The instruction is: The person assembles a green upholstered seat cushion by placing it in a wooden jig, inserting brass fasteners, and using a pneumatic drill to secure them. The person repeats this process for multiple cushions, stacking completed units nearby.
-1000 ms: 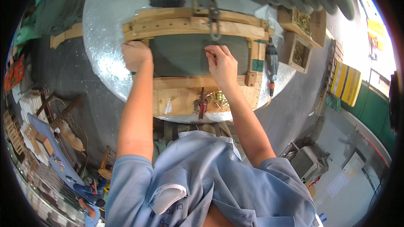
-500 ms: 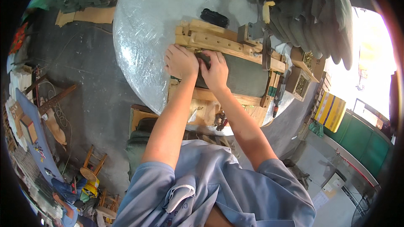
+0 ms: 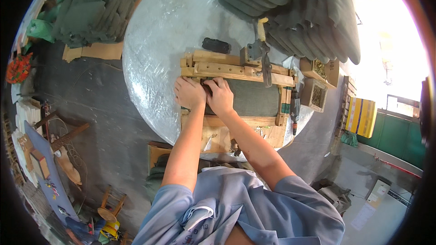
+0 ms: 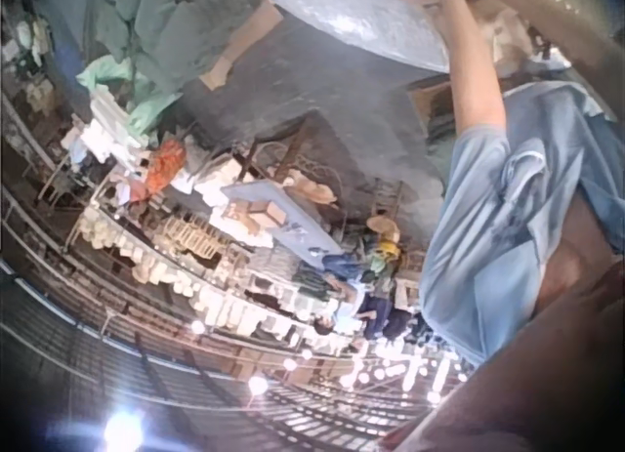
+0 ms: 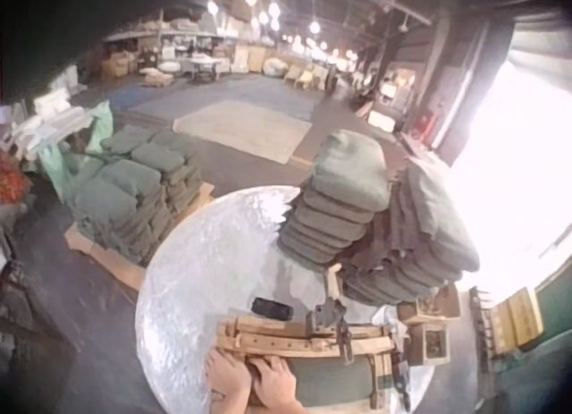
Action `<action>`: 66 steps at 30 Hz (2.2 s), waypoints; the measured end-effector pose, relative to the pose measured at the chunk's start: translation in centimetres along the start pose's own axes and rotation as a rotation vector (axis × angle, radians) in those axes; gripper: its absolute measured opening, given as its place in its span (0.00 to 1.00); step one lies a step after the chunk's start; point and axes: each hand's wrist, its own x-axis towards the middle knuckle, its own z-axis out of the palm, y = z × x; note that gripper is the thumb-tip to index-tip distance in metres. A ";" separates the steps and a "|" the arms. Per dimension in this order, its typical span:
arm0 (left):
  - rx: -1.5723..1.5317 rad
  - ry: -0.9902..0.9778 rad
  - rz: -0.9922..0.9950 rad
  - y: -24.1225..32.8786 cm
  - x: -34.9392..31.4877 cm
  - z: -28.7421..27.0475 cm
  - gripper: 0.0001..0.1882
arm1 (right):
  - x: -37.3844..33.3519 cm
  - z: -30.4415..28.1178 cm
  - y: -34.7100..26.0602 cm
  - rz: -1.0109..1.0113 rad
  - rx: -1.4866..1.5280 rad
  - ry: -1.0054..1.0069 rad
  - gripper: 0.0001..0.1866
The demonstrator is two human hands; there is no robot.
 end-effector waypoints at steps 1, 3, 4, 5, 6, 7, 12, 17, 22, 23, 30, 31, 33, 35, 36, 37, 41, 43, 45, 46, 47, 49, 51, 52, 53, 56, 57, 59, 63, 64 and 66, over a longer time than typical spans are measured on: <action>-0.002 0.000 0.001 0.1 0.0 0.0 0.18 | -0.1 0.0 0.2 -0.016 0.009 0.009 0.13; -0.034 -0.028 -0.010 0.1 0.0 -0.3 0.19 | -0.2 0.0 0.5 -0.050 0.026 0.026 0.13; -0.050 -0.044 -0.021 0.2 -0.1 -0.5 0.20 | -0.2 0.1 0.6 -0.075 0.023 0.054 0.13; -0.041 -0.050 -0.024 0.4 -0.2 -0.6 0.20 | -0.1 0.2 0.7 -0.101 0.020 0.083 0.13; -0.031 -0.055 -0.027 0.7 -0.2 -0.7 0.20 | 0.0 0.3 0.8 -0.126 0.017 0.111 0.13; -0.018 -0.061 -0.037 0.5 -0.4 -0.7 0.20 | 0.0 0.3 0.6 -0.099 0.012 0.111 0.13; 0.002 -0.013 -0.008 0.3 -0.4 -0.4 0.19 | 0.1 0.5 0.3 0.004 0.002 0.088 0.16; 0.015 -0.003 -0.002 0.5 -0.4 -0.6 0.18 | -0.6 0.1 0.3 -0.028 0.042 0.140 0.17; 0.041 -0.006 0.004 0.5 -0.2 -0.2 0.18 | -0.8 0.4 0.4 -0.088 -0.037 0.091 0.16; 0.038 -0.011 0.002 0.5 -0.1 -0.2 0.18 | -0.9 0.4 0.6 -0.097 -0.034 0.085 0.16; 0.039 -0.024 -0.013 0.6 -0.2 -0.4 0.18 | -0.9 0.1 0.8 -0.168 -0.013 0.052 0.19; 0.040 -0.027 -0.014 0.6 -0.1 -0.4 0.18 | -0.9 0.1 0.7 -0.163 -0.016 0.048 0.20; 0.045 -0.030 -0.009 0.6 0.0 -0.3 0.18 | -0.8 0.1 0.5 -0.151 -0.023 0.041 0.21; 0.048 -0.028 -0.007 0.5 0.0 -0.2 0.18 | -0.6 -0.1 0.1 -0.149 -0.025 0.044 0.21; 0.047 -0.026 -0.007 0.5 0.0 -0.1 0.18 | -0.5 -0.1 -0.1 -0.148 -0.026 0.045 0.21; 0.046 -0.023 -0.006 0.6 0.0 -0.1 0.18 | -0.5 -0.1 0.0 -0.151 -0.038 0.038 0.22; 0.048 -0.017 -0.008 0.7 -0.1 -0.3 0.18 | -0.6 0.2 0.4 -0.146 -0.066 0.023 0.21; 0.051 -0.007 -0.014 0.8 -0.1 -0.2 0.18 | -0.6 0.4 0.5 -0.127 -0.060 0.037 0.20; 0.051 -0.014 -0.017 0.8 -0.2 -0.2 0.18 | -0.6 0.7 0.6 -0.099 -0.048 0.064 0.18; 0.053 -0.016 -0.021 0.6 -0.2 -0.2 0.18 | -0.7 0.8 0.6 -0.102 -0.044 0.080 0.17; 0.022 -0.002 -0.011 0.4 -0.2 -0.1 0.18 | -0.6 0.9 0.5 -0.106 -0.040 0.096 0.16; -0.036 0.022 0.013 0.3 -0.1 -0.3 0.19 | -0.5 1.0 0.6 -0.109 -0.023 0.115 0.15; -0.263 -0.095 -0.087 0.0 0.2 -1.3 0.21 | -0.6 0.8 0.7 -0.111 0.005 0.123 0.14; -0.373 -0.148 -0.130 -0.3 0.7 -2.3 0.21 | -1.0 0.8 0.6 -0.105 0.012 0.115 0.13; -0.666 -0.159 -0.060 -1.7 1.6 -2.6 0.19 | -0.8 0.8 0.4 -0.110 0.020 0.120 0.13; -0.735 -0.158 0.186 -4.3 1.0 -4.4 0.15 | -0.9 0.7 0.3 -0.106 0.039 0.127 0.12; -0.547 -0.104 0.375 -4.9 0.1 -5.0 0.12 | -1.2 0.4 0.4 -0.092 0.048 0.117 0.12; -0.291 -0.033 0.641 -4.3 -1.1 -6.1 0.10 | -1.0 -0.5 0.9 -0.095 0.093 0.106 0.14; 0.130 0.002 0.903 -3.7 -1.2 -6.3 0.08 | -2.9 -3.6 1.8 0.053 0.442 0.003 0.18; 0.132 0.004 0.916 -4.2 -0.8 -5.7 0.08 | -4.0 -4.9 2.0 0.068 0.479 0.011 0.17; 0.141 -0.003 0.939 -5.3 0.3 -4.5 0.06 | -7.2 -7.3 3.1 0.106 0.557 0.019 0.16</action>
